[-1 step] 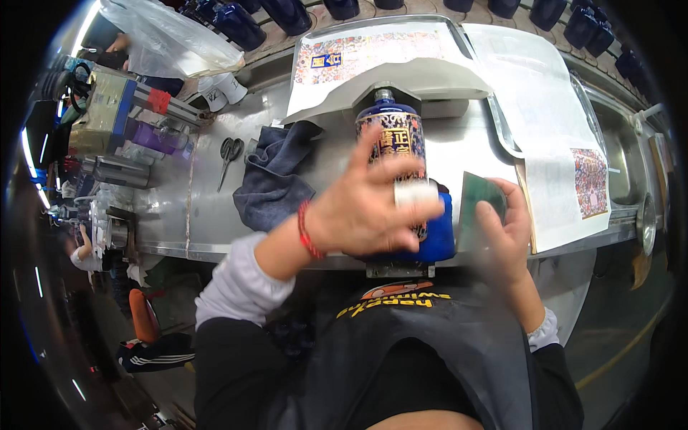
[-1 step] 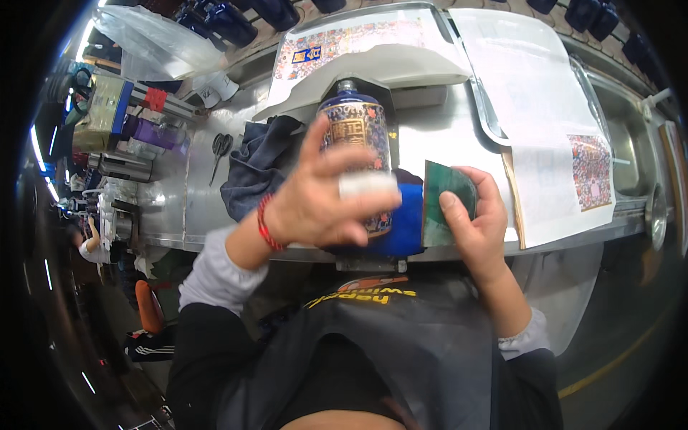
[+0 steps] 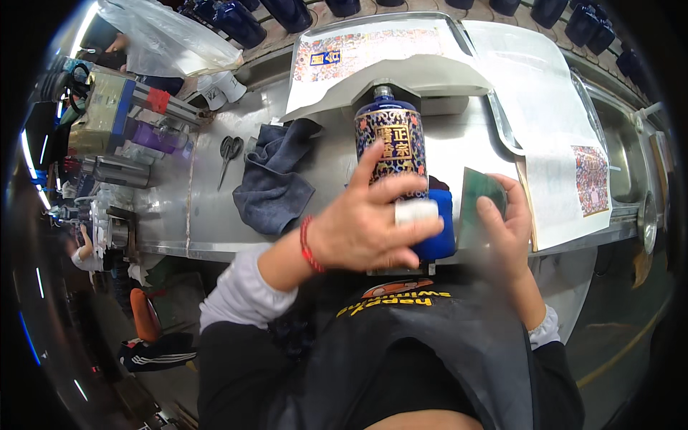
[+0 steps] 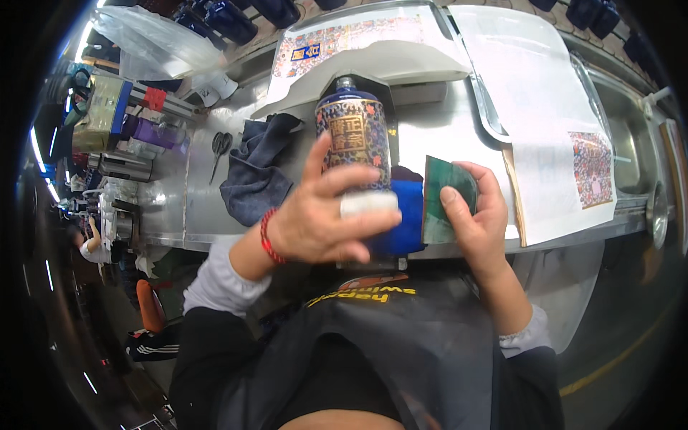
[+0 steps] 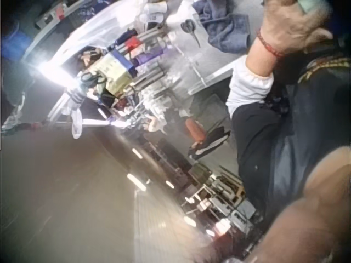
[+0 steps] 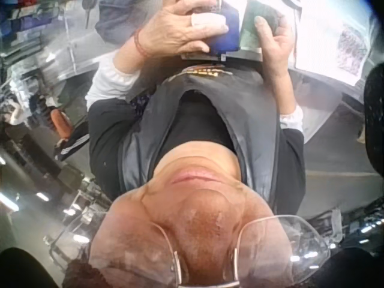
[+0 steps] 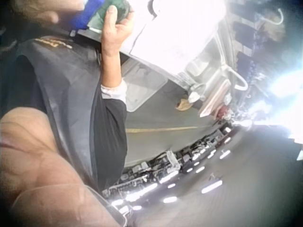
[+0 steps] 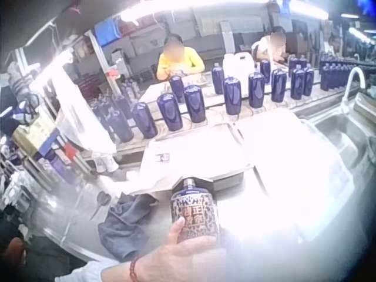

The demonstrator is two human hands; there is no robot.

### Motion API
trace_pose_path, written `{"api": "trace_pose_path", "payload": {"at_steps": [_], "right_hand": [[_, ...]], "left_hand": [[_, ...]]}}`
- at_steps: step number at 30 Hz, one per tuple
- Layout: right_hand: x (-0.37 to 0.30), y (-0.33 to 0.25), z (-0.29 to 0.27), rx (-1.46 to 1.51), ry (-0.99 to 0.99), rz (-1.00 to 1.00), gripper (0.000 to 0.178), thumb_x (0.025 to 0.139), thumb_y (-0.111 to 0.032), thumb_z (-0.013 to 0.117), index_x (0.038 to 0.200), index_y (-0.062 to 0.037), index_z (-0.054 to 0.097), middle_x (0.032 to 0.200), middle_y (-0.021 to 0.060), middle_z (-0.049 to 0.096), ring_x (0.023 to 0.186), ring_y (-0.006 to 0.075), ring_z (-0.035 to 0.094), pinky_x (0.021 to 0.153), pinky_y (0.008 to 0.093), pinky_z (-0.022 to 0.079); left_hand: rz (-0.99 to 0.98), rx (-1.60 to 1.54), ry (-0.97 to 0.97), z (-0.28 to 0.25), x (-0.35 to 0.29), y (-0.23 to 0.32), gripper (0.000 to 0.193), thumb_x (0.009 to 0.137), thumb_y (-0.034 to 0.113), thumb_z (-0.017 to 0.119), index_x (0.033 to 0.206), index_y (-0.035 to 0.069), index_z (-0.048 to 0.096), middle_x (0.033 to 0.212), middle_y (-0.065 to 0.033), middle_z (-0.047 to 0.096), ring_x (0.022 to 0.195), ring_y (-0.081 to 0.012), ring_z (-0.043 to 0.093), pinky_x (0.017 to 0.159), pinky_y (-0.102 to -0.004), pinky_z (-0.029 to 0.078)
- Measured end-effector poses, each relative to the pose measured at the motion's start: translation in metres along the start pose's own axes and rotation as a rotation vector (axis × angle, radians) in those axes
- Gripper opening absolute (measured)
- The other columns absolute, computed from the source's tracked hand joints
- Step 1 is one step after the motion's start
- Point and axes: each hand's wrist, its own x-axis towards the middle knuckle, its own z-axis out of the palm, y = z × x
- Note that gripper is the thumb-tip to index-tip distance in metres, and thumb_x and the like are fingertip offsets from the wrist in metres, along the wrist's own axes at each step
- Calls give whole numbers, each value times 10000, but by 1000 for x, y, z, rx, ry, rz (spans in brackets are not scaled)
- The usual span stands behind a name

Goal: The person applies a decorative sticker to a blue bottle, smooths it with a green tool, and wipes the surface with a cloth. They then retrieve another bottle and prepare additional sticker sheets on a tray.

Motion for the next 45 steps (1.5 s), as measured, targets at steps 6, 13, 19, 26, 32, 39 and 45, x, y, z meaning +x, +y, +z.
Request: {"api": "trace_pose_path", "payload": {"at_steps": [6,13,19,26,32,39,45], "right_hand": [[6,1,29,29,-125,-38,370,968,-66,643,1310,12,527,1128,79,646,1008,110,608,880,258,503],[-5,10,33,-140,61,-49,386,927,-59,668,1295,14,580,1139,147,690,1016,173,666,912,320,527],[-9,6,27,-335,-96,-208,363,935,-59,670,1280,14,587,1141,106,679,1014,149,641,891,280,520],[-13,15,18,-81,-193,-65,404,985,-53,623,1363,34,512,1205,82,632,1105,121,583,993,279,464],[-10,29,17,-184,-180,-57,405,982,-60,634,1357,38,520,1217,87,631,1116,126,580,1001,281,460],[-10,29,14,-170,-190,-67,402,980,-58,632,1354,42,523,1229,92,633,1124,132,586,1006,291,464],[-7,36,15,-250,-101,-142,374,942,-116,690,1282,13,604,1110,100,694,1006,144,650,884,292,523]], "left_hand": [[-639,157,85,17,-25,66,815,739,350,825,1469,142,527,1478,-129,503,1410,-369,359,1203,-657,28],[-689,181,227,43,-38,62,956,827,480,768,1546,1,360,1555,-206,413,1455,-477,326,1154,-712,27],[-781,13,231,61,-59,60,1034,916,614,601,1568,-82,199,1544,-284,387,1464,-517,275,1152,-702,43],[-716,211,255,64,-59,85,842,1002,597,474,1532,-49,365,1514,-266,439,1480,-487,250,1165,-695,29],[-611,334,132,54,-52,83,696,948,533,607,1480,93,520,1535,-244,442,1493,-445,269,1173,-690,-15],[-663,81,235,40,-36,74,838,965,577,562,1533,-16,397,1569,-281,366,1494,-495,212,1178,-658,-19],[-757,74,202,43,-25,73,966,910,526,675,1573,-43,261,1579,-270,326,1479,-519,210,1160,-689,-15]]}}
